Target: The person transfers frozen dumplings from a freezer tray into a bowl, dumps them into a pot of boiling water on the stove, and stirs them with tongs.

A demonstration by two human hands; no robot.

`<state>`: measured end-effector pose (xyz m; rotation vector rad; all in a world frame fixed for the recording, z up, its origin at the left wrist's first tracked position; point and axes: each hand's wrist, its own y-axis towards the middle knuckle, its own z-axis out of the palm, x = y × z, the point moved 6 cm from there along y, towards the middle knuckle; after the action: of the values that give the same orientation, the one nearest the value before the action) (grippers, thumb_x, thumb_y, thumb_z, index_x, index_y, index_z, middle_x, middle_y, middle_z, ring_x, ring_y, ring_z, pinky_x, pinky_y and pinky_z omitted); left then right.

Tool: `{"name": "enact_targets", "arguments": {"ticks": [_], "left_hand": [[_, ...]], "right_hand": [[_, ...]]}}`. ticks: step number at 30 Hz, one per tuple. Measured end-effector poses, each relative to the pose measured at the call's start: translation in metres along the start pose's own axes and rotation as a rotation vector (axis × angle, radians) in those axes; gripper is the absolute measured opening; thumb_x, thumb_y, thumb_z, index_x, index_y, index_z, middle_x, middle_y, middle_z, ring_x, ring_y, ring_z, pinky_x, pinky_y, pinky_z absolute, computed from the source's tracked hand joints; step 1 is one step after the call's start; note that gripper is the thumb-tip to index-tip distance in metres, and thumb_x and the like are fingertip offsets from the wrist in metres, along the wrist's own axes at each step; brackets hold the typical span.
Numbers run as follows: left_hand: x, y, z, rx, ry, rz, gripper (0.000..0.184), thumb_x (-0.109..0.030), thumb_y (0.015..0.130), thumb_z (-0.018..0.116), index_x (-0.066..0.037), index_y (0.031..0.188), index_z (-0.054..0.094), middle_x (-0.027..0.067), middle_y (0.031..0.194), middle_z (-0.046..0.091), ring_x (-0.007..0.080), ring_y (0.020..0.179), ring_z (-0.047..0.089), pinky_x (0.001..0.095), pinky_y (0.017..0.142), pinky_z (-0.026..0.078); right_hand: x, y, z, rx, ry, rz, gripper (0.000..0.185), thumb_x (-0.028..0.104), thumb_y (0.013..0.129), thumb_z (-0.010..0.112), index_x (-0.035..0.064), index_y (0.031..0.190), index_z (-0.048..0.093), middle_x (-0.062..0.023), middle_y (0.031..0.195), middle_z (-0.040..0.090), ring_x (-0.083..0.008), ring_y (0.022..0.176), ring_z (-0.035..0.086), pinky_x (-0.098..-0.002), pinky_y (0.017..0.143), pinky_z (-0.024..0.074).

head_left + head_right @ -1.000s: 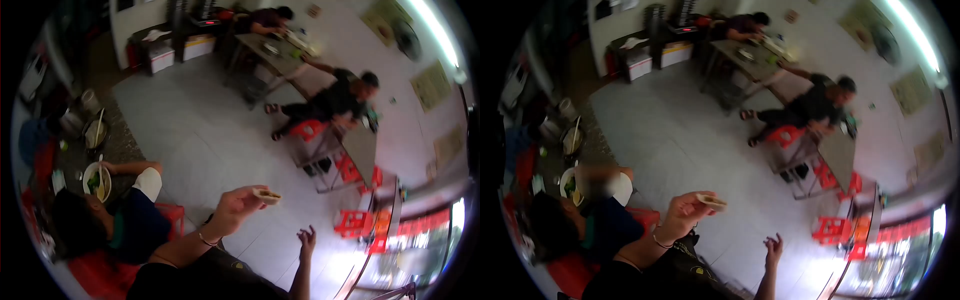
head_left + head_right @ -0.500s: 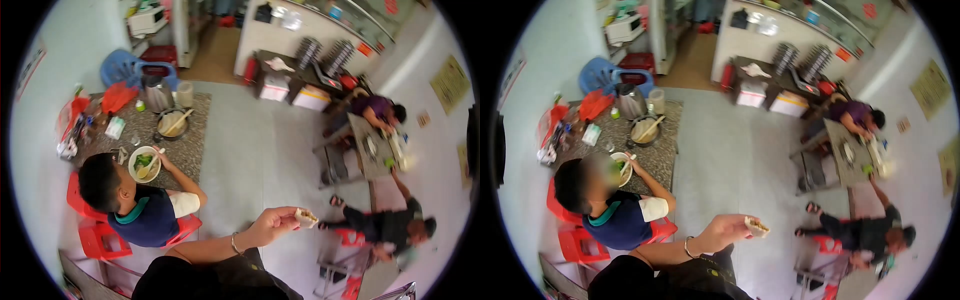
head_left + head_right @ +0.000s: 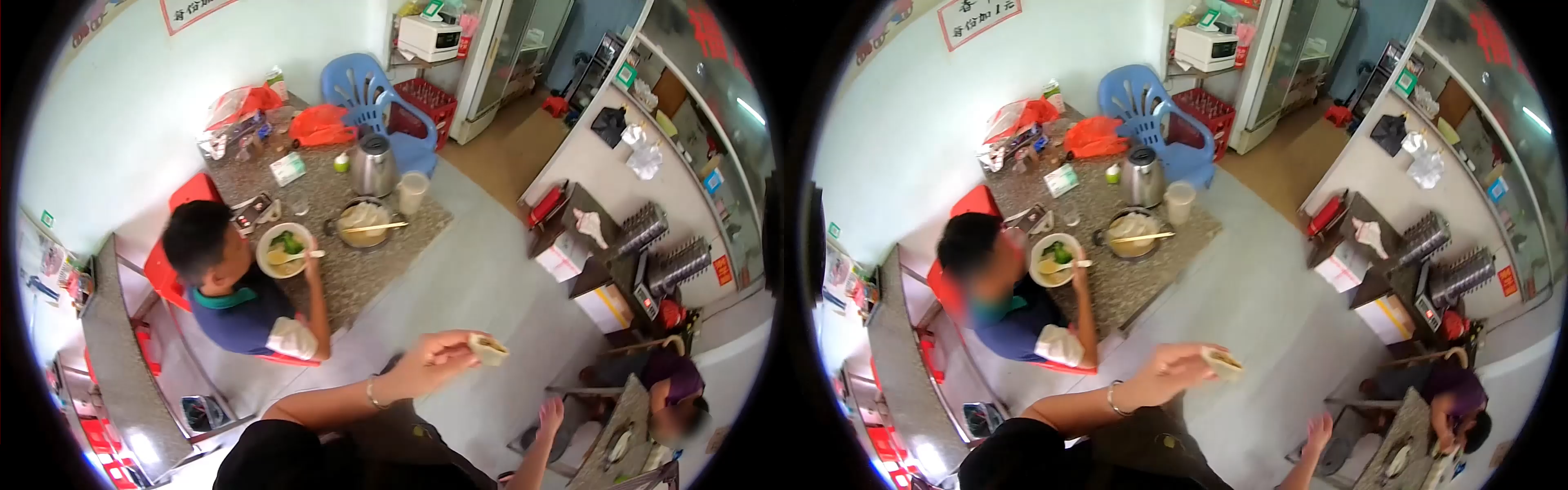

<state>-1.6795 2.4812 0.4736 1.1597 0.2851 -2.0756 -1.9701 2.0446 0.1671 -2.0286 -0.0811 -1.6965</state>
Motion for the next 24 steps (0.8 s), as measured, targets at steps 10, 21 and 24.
{"name": "enact_targets", "arguments": {"ticks": [10, 21, 24], "left_hand": [[-0.002, 0.311, -0.037, -0.142, 0.095, 0.162, 0.033, 0.003, 0.088, 0.054, 0.006, 0.120, 0.050, 0.0135, 0.112, 0.060, 0.0174, 0.100, 0.059, 0.0290, 0.086, 0.050], [0.008, 0.640, -0.080, -0.246, 0.202, 0.186, 0.027, 0.002, 0.087, 0.054, 0.006, 0.114, 0.054, 0.0151, 0.107, 0.062, 0.0216, 0.098, 0.061, 0.0330, 0.085, 0.051], [0.001, 0.705, -0.095, -0.219, 0.164, 0.243, 0.030, 0.002, 0.088, 0.054, 0.005, 0.117, 0.053, 0.0131, 0.110, 0.062, 0.0202, 0.103, 0.059, 0.0318, 0.088, 0.049]], "right_hand": [[0.040, 0.193, 0.253, 0.706, -0.507, -0.252, 0.032, 0.021, 0.091, 0.053, 0.0030, 0.117, 0.054, -0.0097, 0.095, 0.064, -0.0170, 0.083, 0.062, -0.0318, 0.077, 0.0502], [0.013, 0.459, 0.166, 0.317, -0.876, 0.441, 0.026, 0.030, 0.083, 0.057, 0.0136, 0.102, 0.059, -0.0096, 0.089, 0.063, -0.0256, 0.084, 0.059, -0.0443, 0.073, 0.0476], [0.085, 0.578, 0.282, 0.452, -0.849, 0.380, 0.021, 0.028, 0.082, 0.057, 0.0124, 0.097, 0.059, -0.0094, 0.087, 0.063, -0.0244, 0.080, 0.059, -0.0429, 0.069, 0.0476]]}}
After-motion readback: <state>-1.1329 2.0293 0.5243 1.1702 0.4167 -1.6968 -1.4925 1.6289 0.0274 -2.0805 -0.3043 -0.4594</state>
